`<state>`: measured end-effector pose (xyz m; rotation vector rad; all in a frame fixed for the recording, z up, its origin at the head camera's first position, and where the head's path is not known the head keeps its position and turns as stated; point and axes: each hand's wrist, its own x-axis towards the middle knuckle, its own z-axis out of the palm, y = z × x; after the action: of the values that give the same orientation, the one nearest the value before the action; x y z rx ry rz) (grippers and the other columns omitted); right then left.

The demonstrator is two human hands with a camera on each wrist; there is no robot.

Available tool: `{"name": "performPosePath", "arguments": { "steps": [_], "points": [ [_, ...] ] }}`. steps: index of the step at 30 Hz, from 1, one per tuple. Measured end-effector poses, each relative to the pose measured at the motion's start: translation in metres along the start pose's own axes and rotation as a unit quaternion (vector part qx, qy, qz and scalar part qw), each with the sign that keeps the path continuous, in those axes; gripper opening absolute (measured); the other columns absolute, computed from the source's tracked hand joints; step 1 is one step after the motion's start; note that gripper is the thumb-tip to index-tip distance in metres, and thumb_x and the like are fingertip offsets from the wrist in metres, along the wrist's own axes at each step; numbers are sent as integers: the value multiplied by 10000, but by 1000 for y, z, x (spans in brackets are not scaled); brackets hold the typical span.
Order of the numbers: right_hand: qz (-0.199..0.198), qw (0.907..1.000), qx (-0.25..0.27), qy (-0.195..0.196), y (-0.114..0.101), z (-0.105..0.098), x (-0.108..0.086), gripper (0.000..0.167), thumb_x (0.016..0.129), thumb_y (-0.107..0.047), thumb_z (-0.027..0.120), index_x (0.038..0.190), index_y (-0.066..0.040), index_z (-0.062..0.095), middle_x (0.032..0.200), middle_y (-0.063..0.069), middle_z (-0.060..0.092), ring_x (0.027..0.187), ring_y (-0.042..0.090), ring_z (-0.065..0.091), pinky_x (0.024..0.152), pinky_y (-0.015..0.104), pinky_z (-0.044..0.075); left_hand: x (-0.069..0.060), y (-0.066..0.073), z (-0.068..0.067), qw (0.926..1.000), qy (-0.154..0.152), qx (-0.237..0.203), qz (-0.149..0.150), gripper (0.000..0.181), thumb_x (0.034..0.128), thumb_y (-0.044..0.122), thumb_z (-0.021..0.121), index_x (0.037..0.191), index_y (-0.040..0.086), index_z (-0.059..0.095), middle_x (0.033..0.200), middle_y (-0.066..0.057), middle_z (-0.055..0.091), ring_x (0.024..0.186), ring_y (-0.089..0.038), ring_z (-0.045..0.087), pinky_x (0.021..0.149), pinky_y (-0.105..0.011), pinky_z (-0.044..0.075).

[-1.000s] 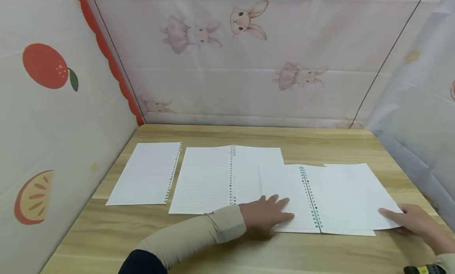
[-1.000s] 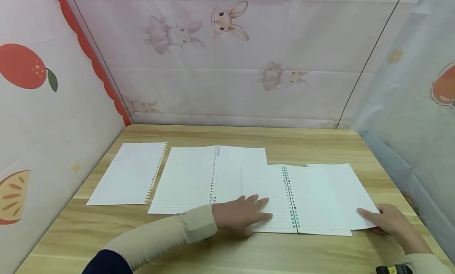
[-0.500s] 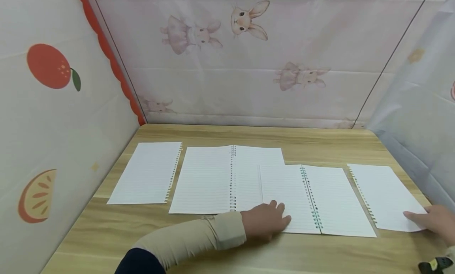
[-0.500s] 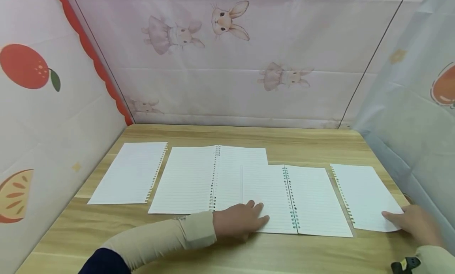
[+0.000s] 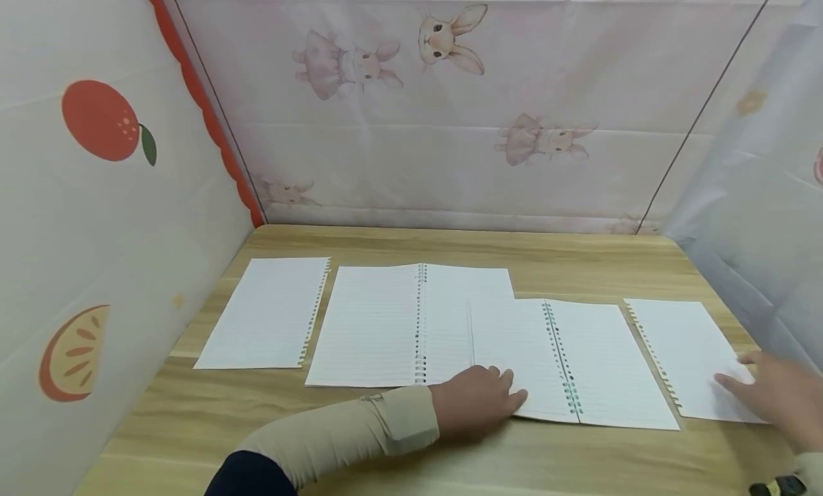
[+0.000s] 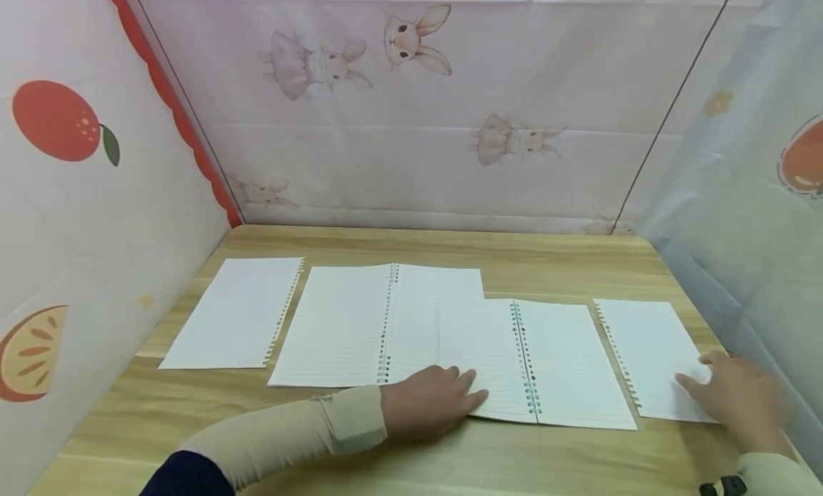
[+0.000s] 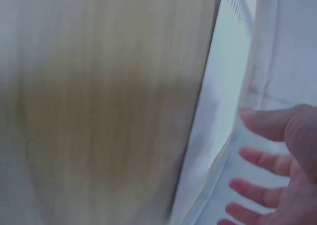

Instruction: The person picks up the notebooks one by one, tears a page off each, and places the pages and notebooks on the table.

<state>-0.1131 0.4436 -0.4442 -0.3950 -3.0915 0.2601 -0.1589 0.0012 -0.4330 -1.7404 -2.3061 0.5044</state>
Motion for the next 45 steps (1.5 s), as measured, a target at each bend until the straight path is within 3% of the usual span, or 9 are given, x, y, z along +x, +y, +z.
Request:
{"name": "performPosePath", "arguments": {
  "steps": [6, 12, 16, 21, 26, 30, 37, 41, 45],
  "points": [
    [-2004, 9710, 1027, 799, -75, 11, -23, 215, 821, -196, 746, 947, -30, 693, 983, 225, 679, 889, 422, 625, 687, 480, 494, -5, -12, 0, 9971, 389, -620, 221, 169, 975, 342, 521, 863, 269, 626, 813, 129, 597, 638, -59, 524, 506, -208, 408],
    [-3420, 9276, 1148, 970, -168, 26, -61, 363, 725, -360, 819, 1011, -192, 672, 1071, 33, 674, 962, 241, 628, 793, 413, 508, -9, -17, 1, 9894, 771, -1199, 270, 243, 971, 439, 509, 915, 268, 673, 974, 140, 672, 785, -36, 612, 639, -166, 489],
    [-3365, 9361, 567, 856, -209, 34, -79, 429, 707, -468, 803, 999, -187, 663, 1067, 37, 652, 955, 239, 604, 750, 424, 528, -10, -18, -3, 9849, 1134, -1291, 193, 281, 985, 415, 477, 928, 240, 689, 983, 113, 689, 837, -26, 628, 719, -131, 488],
    [-3230, 9338, -77, 1538, -236, 38, -92, 211, 743, -197, 799, 876, -172, 638, 846, -35, 638, 726, 131, 546, 542, 261, 466, -15, -22, -10, 9773, 1670, -1305, 60, 258, 982, 383, 504, 967, 213, 696, 1001, 111, 687, 897, -16, 625, 769, -111, 478],
    [-3334, 9208, 383, 1987, -240, 35, -93, 223, 703, -10, 734, 781, -130, 562, 652, -72, 538, 524, 58, 473, 441, 204, 398, -17, -27, -9, 9477, 2852, -1428, -140, 314, 955, 254, 600, 1254, 159, 612, 1262, 2, 604, 1121, -81, 574, 823, -122, 482],
    [-2586, 9455, 1262, 1520, -235, 26, -95, 147, 766, -8, 692, 778, -80, 565, 650, -56, 569, 525, 18, 490, 432, 172, 412, -13, -29, -8, 9285, 3362, -1456, -600, 635, 881, 194, 651, 1451, 100, 388, 1485, -140, 362, 1265, -183, 469, 830, -157, 492],
    [-973, 9635, 2459, 418, -212, 11, -104, 276, 965, -191, 559, 1055, 68, 599, 873, 125, 699, 665, 138, 673, 540, 259, 530, 7, -18, 1, 9634, 2342, -1181, -545, 728, 913, 380, 589, 1484, 34, 299, 1553, -189, 225, 1377, -242, 347, 1053, -326, 394],
    [-818, 9557, 2633, 1031, -198, 5, -106, 338, 957, -169, 579, 1174, 84, 519, 874, 197, 685, 614, 59, 645, 512, 223, 521, 18, -6, 5, 9839, 1273, -1227, -270, 698, 959, 489, 489, 1510, 116, 280, 1582, -108, 197, 1429, -200, 254, 1052, -381, 392],
    [-702, 9542, 2300, 1782, -181, -1, -105, 472, 889, -79, 646, 1295, 70, 457, 825, 261, 672, 528, 20, 606, 442, 185, 462, 27, 5, 4, 9886, 254, -1482, 25, 685, 985, 544, 377, 1547, 211, 170, 1610, -5, 113, 1458, -136, 151, 1110, -393, 307]
  ]
}}
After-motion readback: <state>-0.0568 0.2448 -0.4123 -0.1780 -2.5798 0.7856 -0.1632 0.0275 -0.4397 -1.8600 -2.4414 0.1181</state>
